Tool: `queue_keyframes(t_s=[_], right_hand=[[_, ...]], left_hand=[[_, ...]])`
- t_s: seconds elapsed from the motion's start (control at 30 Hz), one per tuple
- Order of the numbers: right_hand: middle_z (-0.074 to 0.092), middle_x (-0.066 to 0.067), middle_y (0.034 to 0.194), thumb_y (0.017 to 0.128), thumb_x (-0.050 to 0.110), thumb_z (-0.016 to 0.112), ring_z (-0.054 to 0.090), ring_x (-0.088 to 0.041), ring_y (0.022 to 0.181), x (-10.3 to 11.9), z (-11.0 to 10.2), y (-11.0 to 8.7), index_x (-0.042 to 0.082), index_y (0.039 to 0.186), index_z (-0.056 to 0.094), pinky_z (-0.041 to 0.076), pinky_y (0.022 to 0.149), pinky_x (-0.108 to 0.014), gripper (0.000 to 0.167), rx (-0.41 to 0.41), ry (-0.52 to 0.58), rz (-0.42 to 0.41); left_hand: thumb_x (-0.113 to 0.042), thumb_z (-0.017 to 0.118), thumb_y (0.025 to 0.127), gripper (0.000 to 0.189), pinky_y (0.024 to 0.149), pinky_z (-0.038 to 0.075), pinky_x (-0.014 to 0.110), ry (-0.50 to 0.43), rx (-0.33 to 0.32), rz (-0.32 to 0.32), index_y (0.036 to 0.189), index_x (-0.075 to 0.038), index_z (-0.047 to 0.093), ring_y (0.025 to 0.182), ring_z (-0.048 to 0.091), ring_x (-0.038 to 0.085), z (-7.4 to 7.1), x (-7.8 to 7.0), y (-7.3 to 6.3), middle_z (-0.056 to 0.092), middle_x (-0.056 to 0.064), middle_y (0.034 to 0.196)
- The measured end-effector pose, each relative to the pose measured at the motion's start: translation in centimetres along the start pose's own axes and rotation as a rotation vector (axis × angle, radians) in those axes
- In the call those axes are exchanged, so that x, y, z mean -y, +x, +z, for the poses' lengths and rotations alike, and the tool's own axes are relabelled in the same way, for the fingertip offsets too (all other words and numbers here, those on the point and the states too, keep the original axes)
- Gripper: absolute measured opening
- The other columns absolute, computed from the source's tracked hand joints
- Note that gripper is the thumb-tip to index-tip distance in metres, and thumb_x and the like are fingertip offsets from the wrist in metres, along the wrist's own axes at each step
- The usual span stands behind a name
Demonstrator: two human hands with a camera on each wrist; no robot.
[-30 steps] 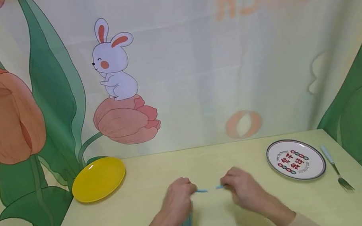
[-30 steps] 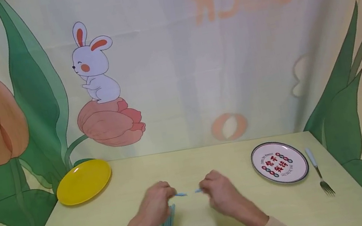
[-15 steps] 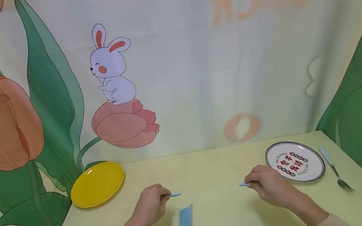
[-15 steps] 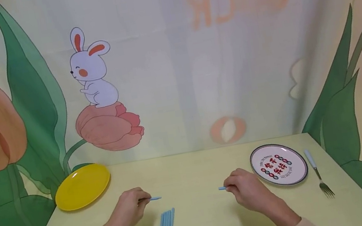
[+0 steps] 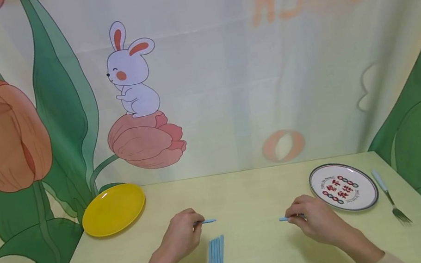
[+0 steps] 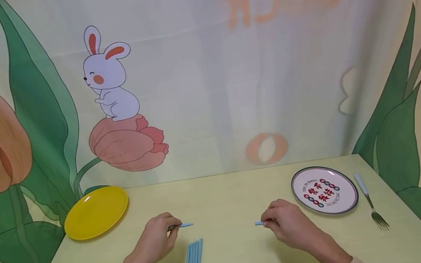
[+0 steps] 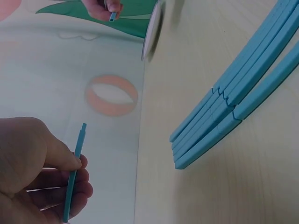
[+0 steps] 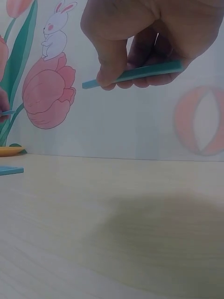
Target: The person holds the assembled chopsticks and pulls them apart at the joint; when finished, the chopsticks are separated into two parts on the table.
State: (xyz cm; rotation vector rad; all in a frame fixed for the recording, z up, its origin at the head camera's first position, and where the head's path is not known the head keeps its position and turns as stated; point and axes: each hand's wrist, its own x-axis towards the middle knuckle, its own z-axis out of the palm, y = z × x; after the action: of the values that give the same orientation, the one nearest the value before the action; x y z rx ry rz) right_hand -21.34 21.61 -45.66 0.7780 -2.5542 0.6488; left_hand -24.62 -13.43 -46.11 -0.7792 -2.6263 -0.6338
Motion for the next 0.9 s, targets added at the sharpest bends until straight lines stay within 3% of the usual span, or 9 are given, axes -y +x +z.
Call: queue_keyframes(t_s=[0.43,0.7,0.9], right_hand=[[0.065,0.013,0.081,0.076,0.005,0.08,0.055,-0.004,0.076,0.1,-0.3,-0.6,0.019,0.082,0.076,0.048,0.062,-0.019,0.015,0.016,0.02,-0.008],[0.065,0.014,0.082,0.077,0.008,0.079,0.054,-0.001,0.076,0.4,0.1,-1.2,0.019,0.082,0.077,0.047,0.062,-0.018,0.012,0.044,0.03,-0.019],[0.066,0.014,0.083,0.078,0.009,0.079,0.056,-0.002,0.077,0.8,0.3,-1.4,0.02,0.083,0.077,0.049,0.065,-0.019,0.012,0.069,0.043,-0.053]], left_hand=[[0.003,0.065,0.084,0.014,0.062,0.05,0.02,0.017,0.024,0.036,0.086,-0.005,0.076,0.068,0.057,0.008,0.7,-0.7,0.7,0.065,-0.001,0.078],[0.004,0.063,0.084,0.016,0.066,0.053,0.024,-0.015,0.042,0.055,0.09,-0.004,0.076,0.074,0.063,0.014,1.2,-1.4,1.5,0.067,0.002,0.082],[0.003,0.064,0.086,0.015,0.064,0.051,0.021,-0.038,0.073,0.071,0.093,-0.004,0.076,0.073,0.06,0.013,1.6,-1.9,2.0,0.062,0.001,0.085]])
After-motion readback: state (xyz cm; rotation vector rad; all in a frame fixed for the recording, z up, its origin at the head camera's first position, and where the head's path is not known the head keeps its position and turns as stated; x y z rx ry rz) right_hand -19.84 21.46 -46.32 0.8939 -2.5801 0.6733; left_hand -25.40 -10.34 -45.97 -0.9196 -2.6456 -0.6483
